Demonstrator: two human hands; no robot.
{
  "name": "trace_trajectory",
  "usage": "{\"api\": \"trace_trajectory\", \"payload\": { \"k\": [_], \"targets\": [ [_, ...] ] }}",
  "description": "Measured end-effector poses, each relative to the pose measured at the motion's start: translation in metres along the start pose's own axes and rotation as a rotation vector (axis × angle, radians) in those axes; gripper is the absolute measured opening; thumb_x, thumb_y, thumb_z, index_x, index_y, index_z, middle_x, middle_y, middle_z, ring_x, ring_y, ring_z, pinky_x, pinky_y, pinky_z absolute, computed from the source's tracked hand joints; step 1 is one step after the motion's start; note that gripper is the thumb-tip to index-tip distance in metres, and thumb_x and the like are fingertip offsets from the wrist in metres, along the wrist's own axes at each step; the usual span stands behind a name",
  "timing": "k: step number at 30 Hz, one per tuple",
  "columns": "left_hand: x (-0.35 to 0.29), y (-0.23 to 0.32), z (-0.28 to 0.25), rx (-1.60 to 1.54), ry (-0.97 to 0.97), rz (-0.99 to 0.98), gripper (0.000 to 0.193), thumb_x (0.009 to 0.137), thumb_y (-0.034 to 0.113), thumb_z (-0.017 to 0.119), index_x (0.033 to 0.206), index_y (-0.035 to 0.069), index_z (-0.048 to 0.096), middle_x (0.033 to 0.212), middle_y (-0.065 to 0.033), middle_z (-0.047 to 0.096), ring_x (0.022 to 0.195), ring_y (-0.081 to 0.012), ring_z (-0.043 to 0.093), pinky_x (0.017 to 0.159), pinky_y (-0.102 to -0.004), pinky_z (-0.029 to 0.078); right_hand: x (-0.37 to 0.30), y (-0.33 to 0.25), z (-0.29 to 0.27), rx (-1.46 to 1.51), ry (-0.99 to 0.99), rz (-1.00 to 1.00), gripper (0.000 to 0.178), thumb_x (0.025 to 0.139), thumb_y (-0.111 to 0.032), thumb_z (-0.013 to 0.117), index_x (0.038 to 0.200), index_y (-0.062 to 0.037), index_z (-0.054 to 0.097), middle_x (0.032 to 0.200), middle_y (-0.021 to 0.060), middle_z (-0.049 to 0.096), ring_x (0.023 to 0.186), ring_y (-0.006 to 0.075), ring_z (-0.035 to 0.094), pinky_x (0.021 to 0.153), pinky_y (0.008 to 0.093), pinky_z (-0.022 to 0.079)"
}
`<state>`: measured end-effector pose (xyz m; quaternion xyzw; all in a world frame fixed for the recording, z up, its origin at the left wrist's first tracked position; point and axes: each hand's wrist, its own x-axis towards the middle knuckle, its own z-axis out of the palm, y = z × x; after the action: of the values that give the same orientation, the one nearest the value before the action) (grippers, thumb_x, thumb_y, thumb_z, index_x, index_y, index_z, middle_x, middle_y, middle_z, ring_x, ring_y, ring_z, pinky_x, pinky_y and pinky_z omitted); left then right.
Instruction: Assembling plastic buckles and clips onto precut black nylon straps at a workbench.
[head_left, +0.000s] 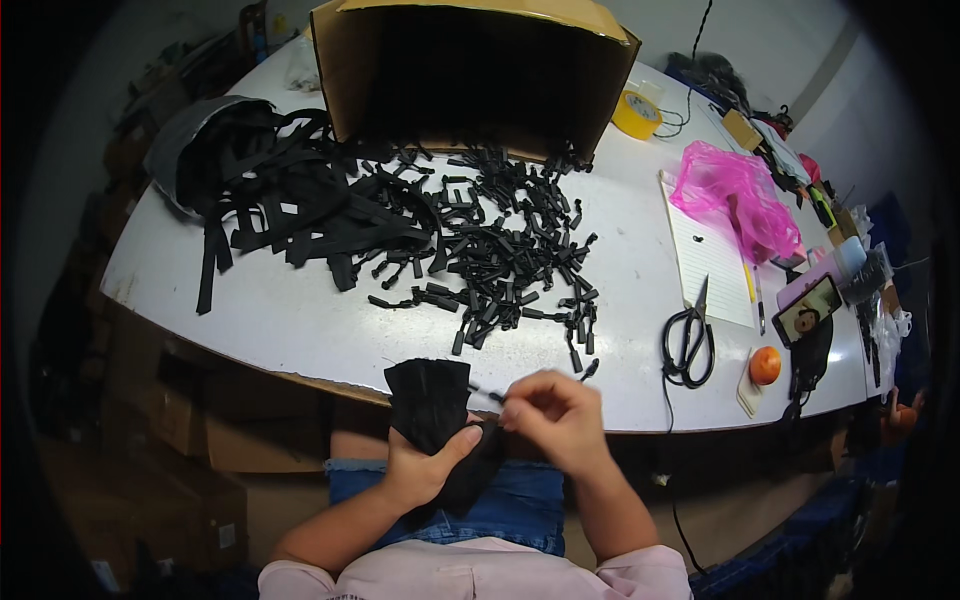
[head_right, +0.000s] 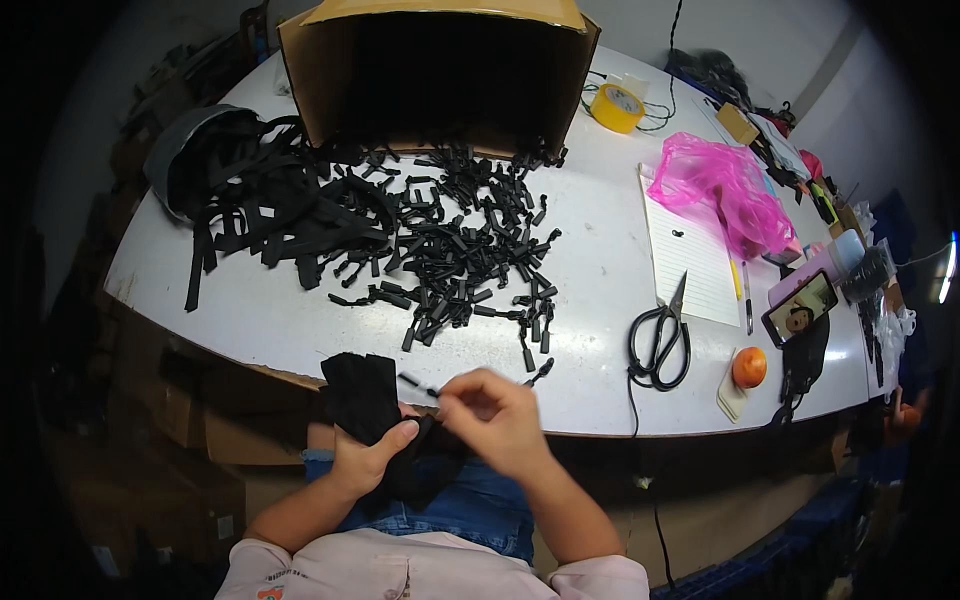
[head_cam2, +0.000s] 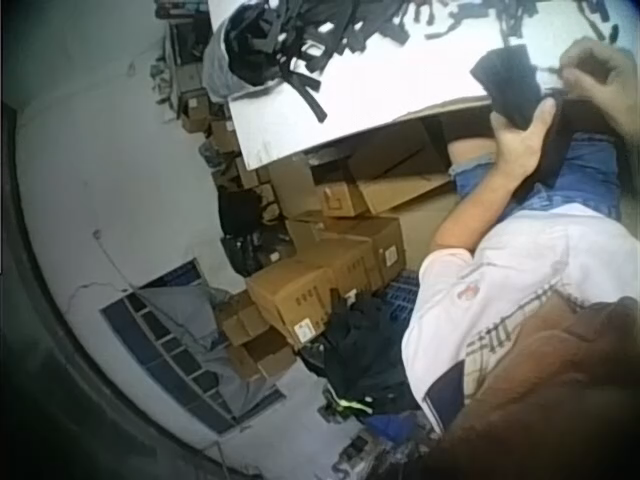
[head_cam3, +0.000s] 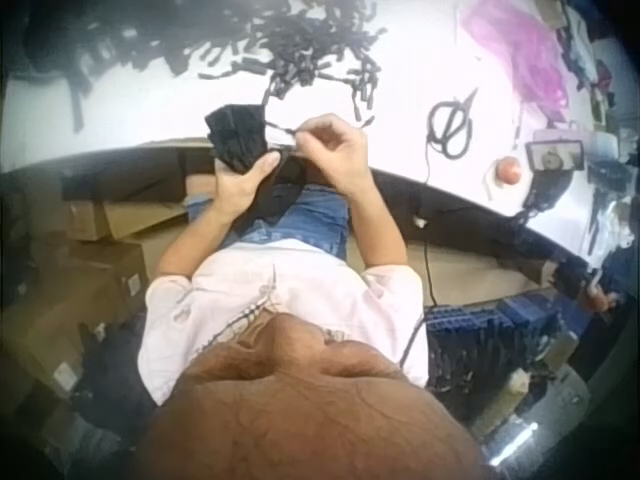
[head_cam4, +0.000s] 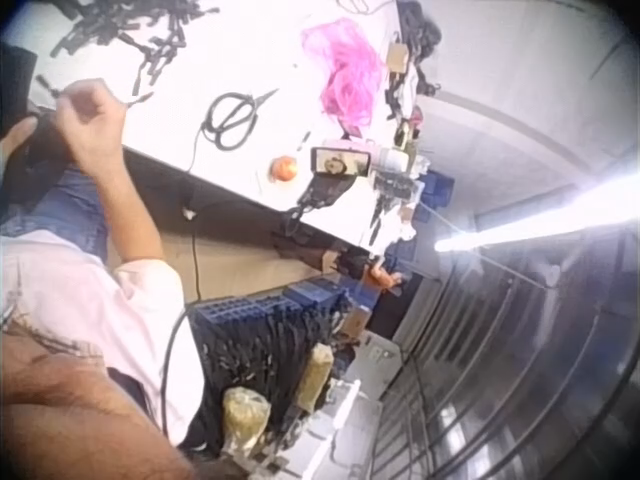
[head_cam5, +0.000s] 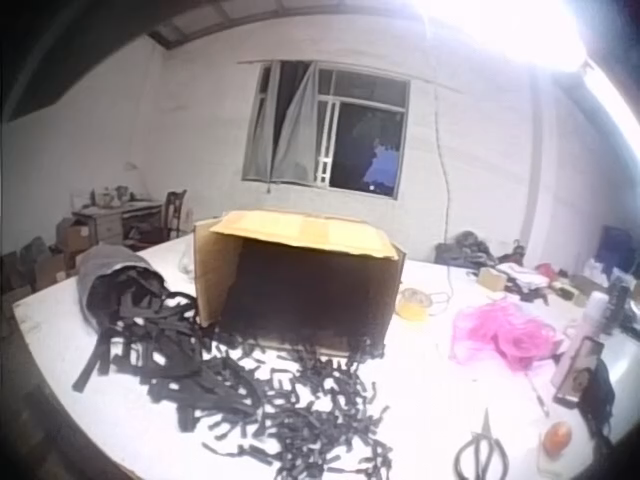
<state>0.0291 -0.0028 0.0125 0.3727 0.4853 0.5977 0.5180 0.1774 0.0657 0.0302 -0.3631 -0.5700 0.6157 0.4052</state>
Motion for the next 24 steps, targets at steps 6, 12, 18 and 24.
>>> {"api": "trace_trajectory", "payload": {
  "k": [6, 12, 18, 24],
  "targets": [
    [-0.002, 0.0, 0.001, 0.005, -0.037, 0.047, 0.011, 0.073, 0.002, 0.061, 0.084, 0.0, 0.059, 0.08, -0.0038, 0.059, 0.073, -0.0088, 0.055, 0.066, -0.0217, 0.044, -0.01, 0.001, 0.011, -0.248, -0.054, -0.334, 0.012, 0.068, 0.006, 0.06, 0.078, 0.0021, 0.056, 0.074, 0.0079, 0.058, 0.06, 0.0106, 0.054, 0.052, 0.0185, 0.042],
    [0.0, -0.003, -0.001, -0.002, -0.038, 0.002, 0.009, 0.073, 0.001, 0.061, 0.081, 0.0, 0.059, 0.077, -0.0022, 0.059, 0.07, -0.0078, 0.054, 0.063, -0.0208, 0.044, -0.007, 0.003, 0.01, -0.372, -0.068, -0.469, 0.014, 0.065, 0.007, 0.06, 0.077, 0.0011, 0.057, 0.073, 0.0091, 0.058, 0.059, 0.0121, 0.055, 0.05, 0.0193, 0.042],
    [-0.002, 0.001, 0.001, 0.001, -0.003, 0.062, 0.012, 0.074, 0.001, 0.059, 0.085, 0.001, 0.057, 0.079, -0.0027, 0.057, 0.071, -0.0081, 0.053, 0.065, -0.0216, 0.044, -0.007, 0.007, 0.013, -0.291, -0.077, -0.41, 0.013, 0.066, 0.007, 0.06, 0.078, 0.0022, 0.057, 0.074, 0.0095, 0.057, 0.062, 0.0127, 0.055, 0.054, 0.0195, 0.043],
    [-0.002, 0.0, 0.001, -0.015, 0.013, 0.101, 0.017, 0.075, 0.002, 0.058, 0.093, 0.0, 0.055, 0.083, -0.004, 0.056, 0.076, -0.0096, 0.053, 0.069, -0.0222, 0.043, -0.02, 0.02, 0.031, 0.018, 0.059, -0.187, 0.01, 0.073, 0.005, 0.058, 0.082, 0.003, 0.054, 0.077, 0.0074, 0.052, 0.061, 0.0104, 0.053, 0.054, 0.018, 0.043]
  ]
}}
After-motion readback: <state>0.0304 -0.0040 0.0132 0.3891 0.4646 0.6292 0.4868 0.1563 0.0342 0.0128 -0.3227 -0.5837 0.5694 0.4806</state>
